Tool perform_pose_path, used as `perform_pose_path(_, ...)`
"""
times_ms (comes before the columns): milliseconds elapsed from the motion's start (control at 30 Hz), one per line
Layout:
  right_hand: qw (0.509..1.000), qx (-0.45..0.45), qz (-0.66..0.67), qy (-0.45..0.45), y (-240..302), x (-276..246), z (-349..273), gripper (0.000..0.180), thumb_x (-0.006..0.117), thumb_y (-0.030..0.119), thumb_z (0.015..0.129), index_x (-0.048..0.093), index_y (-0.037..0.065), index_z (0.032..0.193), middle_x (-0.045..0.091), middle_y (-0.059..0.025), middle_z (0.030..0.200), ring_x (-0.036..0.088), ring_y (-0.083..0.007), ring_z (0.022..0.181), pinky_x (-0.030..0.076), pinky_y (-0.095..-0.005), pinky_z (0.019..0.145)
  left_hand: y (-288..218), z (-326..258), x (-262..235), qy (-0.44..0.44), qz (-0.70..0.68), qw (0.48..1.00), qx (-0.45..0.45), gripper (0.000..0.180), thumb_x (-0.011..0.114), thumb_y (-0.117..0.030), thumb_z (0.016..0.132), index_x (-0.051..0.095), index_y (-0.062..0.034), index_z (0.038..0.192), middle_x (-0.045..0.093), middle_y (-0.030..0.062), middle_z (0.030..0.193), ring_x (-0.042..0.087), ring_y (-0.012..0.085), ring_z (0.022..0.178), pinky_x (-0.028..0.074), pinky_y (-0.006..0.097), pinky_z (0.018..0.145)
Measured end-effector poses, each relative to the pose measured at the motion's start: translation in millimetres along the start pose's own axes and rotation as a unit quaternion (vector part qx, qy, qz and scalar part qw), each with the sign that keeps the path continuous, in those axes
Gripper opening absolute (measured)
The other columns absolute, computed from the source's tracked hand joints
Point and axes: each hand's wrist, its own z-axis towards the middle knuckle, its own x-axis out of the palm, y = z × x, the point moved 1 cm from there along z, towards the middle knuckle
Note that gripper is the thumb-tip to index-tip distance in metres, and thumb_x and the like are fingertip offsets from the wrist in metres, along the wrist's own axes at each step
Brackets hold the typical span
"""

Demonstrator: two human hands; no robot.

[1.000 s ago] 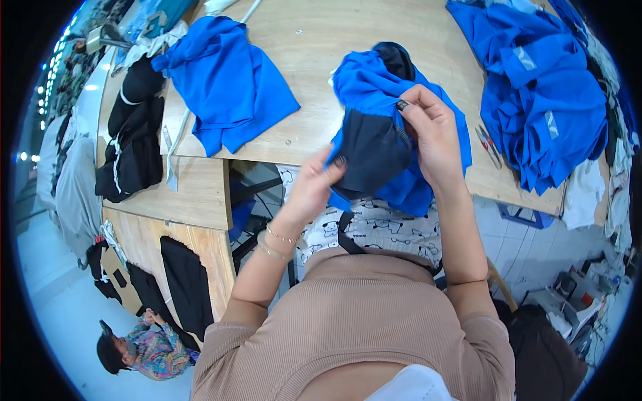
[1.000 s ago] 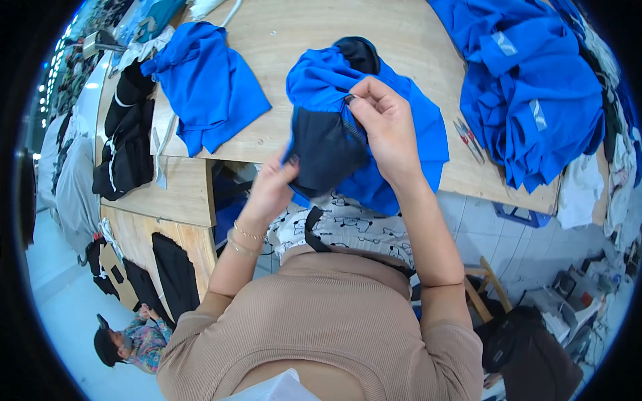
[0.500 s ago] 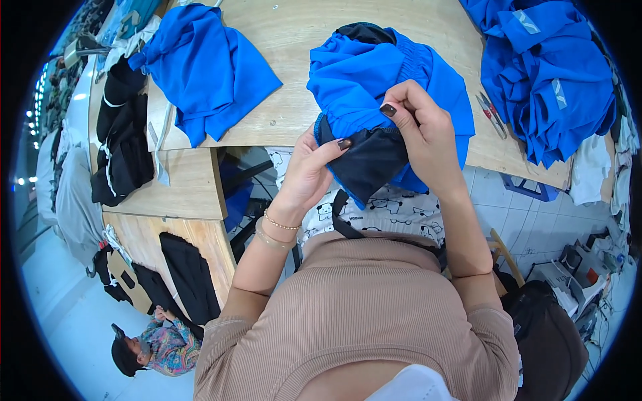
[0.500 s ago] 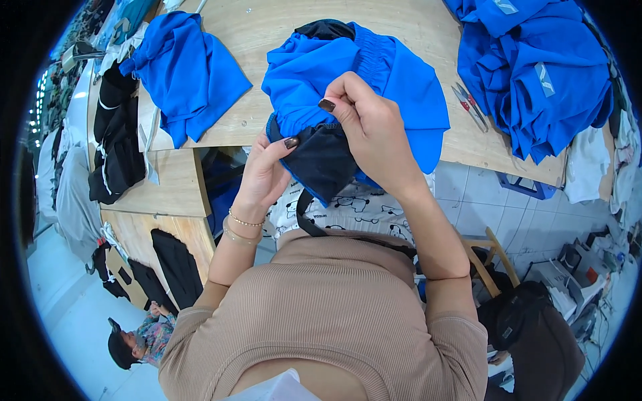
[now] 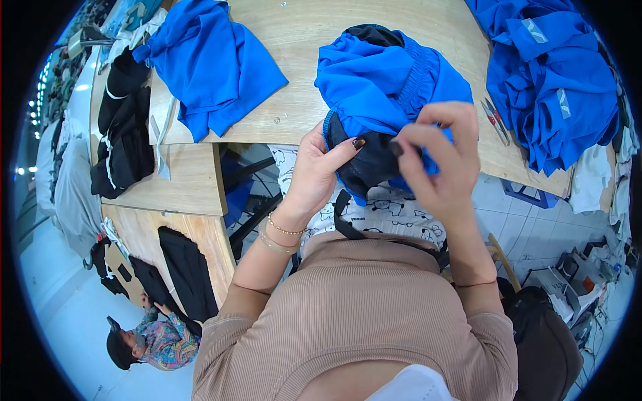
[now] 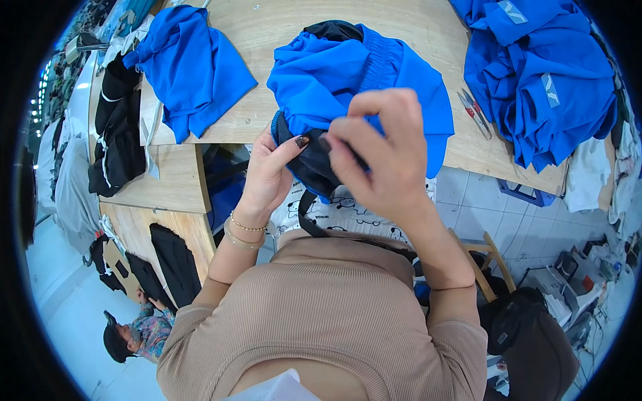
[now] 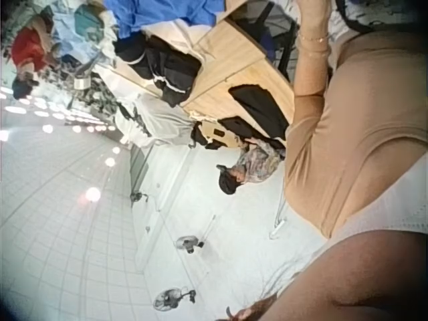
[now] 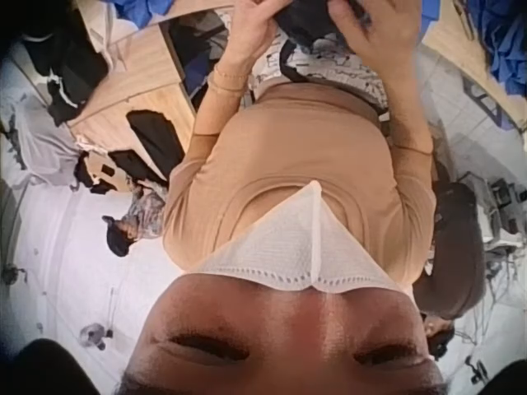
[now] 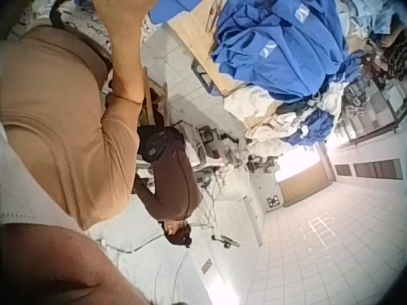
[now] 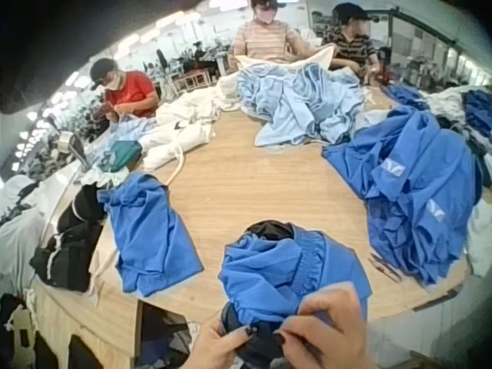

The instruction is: Trimming loose threads from blue athletic shorts at a garment factory workbench.

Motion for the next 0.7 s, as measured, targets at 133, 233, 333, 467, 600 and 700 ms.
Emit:
perform_pose_path(133, 0.996, 0.074, -0.040, -0.012, 6.5, 13.1, -8.3, 0.026, 0.070, 0.007, 0.067, 0.061, 0.007, 0.091, 0.057, -0.0072, 0.090, 0.053, -0.0262, 0.082, 0.041, -0.0357, 0.071, -2.9, -0.3, 5.3, -0.002, 0.007, 1.000, 0.001, 0.025, 0.057, 0.001, 0.085, 0.056, 0.0006, 0.110, 0.064, 0.0040, 0.101, 0.058, 0.0076, 0.090, 0.046, 0.025, 0.085)
perform_pose_path(233, 0.996, 0.083, -0.024, -0.017, -3.5, 15.4, -16.7, 0.022, 0.066, 0.002, 0.070, 0.061, 0.005, 0.091, 0.058, -0.0078, 0.089, 0.054, -0.0257, 0.082, 0.043, -0.0343, 0.070, -6.1, -1.4, 11.2, -0.010, 0.017, 1.000, 0.002, 0.024, 0.058, 0.000, 0.086, 0.057, 0.0005, 0.109, 0.064, 0.0041, 0.102, 0.058, 0.0075, 0.090, 0.046, 0.025, 0.084)
perform_pose_path(333, 0.997, 0.082, 0.000, -0.013, -1.3, 16.7, -14.4, 0.018, 0.064, -0.002, 0.072, 0.061, 0.004, 0.089, 0.059, -0.0081, 0.087, 0.055, -0.0252, 0.080, 0.045, -0.0329, 0.069, -5.0, -2.0, 11.0, -0.007, 0.020, 1.000, 0.000, 0.024, 0.058, -0.001, 0.086, 0.057, 0.0004, 0.109, 0.064, 0.0040, 0.102, 0.059, 0.0074, 0.090, 0.047, 0.024, 0.084)
perform_pose_path(467, 0.994, 0.111, 0.020, 0.003, -1.5, 17.1, -12.5, 0.015, 0.064, -0.002, 0.073, 0.062, 0.003, 0.087, 0.059, -0.0082, 0.085, 0.056, -0.0254, 0.080, 0.045, -0.0326, 0.069, -6.6, -3.1, 11.9, -0.009, 0.036, 0.999, 0.002, 0.027, 0.058, -0.001, 0.085, 0.056, 0.0002, 0.112, 0.064, 0.0047, 0.103, 0.059, 0.0087, 0.092, 0.046, 0.025, 0.086)
perform_pose_path(600, 0.989, 0.144, 0.033, 0.020, -5.7, 15.3, -12.6, 0.010, 0.062, 0.003, 0.077, 0.064, 0.002, 0.087, 0.061, -0.0083, 0.085, 0.057, -0.0248, 0.079, 0.045, -0.0299, 0.069, -6.6, -3.3, 11.3, -0.022, 0.058, 0.998, 0.000, 0.029, 0.058, 0.000, 0.084, 0.055, 0.0005, 0.113, 0.064, 0.0055, 0.104, 0.060, 0.0099, 0.094, 0.045, 0.026, 0.088)
perform_pose_path(700, 0.895, 0.326, 0.294, 0.080, -21.2, 12.0, -12.0, 0.023, 0.053, 0.015, 0.090, 0.067, -0.002, 0.092, 0.065, -0.0052, 0.088, 0.057, -0.0121, 0.079, 0.043, -0.0233, 0.070, -9.0, -2.0, 11.4, -0.029, 0.054, 0.998, 0.020, 0.021, 0.058, -0.002, 0.085, 0.058, 0.0002, 0.107, 0.064, 0.0025, 0.098, 0.058, 0.0064, 0.086, 0.047, 0.023, 0.081)
